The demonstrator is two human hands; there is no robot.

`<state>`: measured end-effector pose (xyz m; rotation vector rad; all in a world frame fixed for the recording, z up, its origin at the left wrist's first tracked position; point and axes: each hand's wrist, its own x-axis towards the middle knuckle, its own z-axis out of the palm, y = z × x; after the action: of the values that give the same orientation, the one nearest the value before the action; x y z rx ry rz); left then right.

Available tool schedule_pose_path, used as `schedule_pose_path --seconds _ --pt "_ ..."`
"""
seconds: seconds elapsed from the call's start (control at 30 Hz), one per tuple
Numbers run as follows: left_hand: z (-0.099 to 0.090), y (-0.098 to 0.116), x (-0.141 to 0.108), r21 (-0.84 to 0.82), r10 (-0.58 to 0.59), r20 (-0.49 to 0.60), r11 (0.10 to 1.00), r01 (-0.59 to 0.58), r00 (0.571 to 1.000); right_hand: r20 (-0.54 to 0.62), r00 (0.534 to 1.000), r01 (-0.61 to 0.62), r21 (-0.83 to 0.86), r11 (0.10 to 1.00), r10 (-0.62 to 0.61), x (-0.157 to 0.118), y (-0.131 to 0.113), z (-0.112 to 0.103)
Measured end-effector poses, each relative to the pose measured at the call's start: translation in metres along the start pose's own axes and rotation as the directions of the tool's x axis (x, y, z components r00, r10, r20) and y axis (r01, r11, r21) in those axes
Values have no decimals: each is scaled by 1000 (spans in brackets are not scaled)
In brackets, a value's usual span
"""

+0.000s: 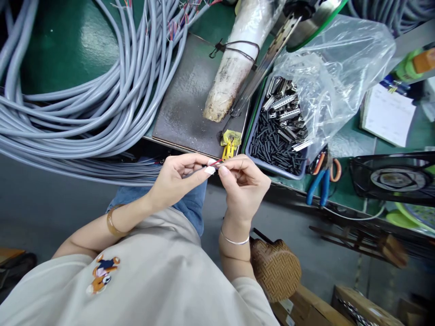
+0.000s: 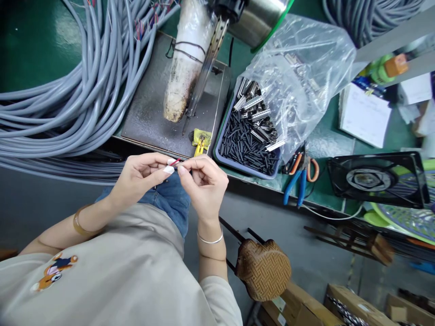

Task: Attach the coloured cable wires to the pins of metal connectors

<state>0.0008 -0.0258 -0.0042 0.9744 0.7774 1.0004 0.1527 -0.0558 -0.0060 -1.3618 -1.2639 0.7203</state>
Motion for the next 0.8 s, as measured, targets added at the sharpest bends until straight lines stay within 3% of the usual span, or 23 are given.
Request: schedule_pose_path --seconds 0.17,0.27,0.33,0.43,0.57,0.73,0.8 --pt "6 -3 -1 154 186 -51 972 -177 981 -63 998 0 -7 1000 0 -3 -2 4" --pt "8 -6 -1 317 343 -48 896 -311 938 -5 998 -68 82 994 68 -2 -1 5" --pt "8 -5 -1 378 387 -13 856 -354 922 16 996 -88 78 993 87 -3 -2 6" --pt "7 -2 0 426 345 19 846 -320 938 -35 999 -31 -60 998 29 -6 -6 6" --pt "1 3 2 315 182 -44 936 -160 982 12 997 74 -241 968 -73 -10 -11 2" --pt "-4 7 5 163 77 -38 984 -70 996 -31 999 18 -198 980 -25 -6 -12 -9" --pt "-3 8 4 138 67 -13 988 -65 998 22 1000 9 -182 983 -5 -3 -13 -11"
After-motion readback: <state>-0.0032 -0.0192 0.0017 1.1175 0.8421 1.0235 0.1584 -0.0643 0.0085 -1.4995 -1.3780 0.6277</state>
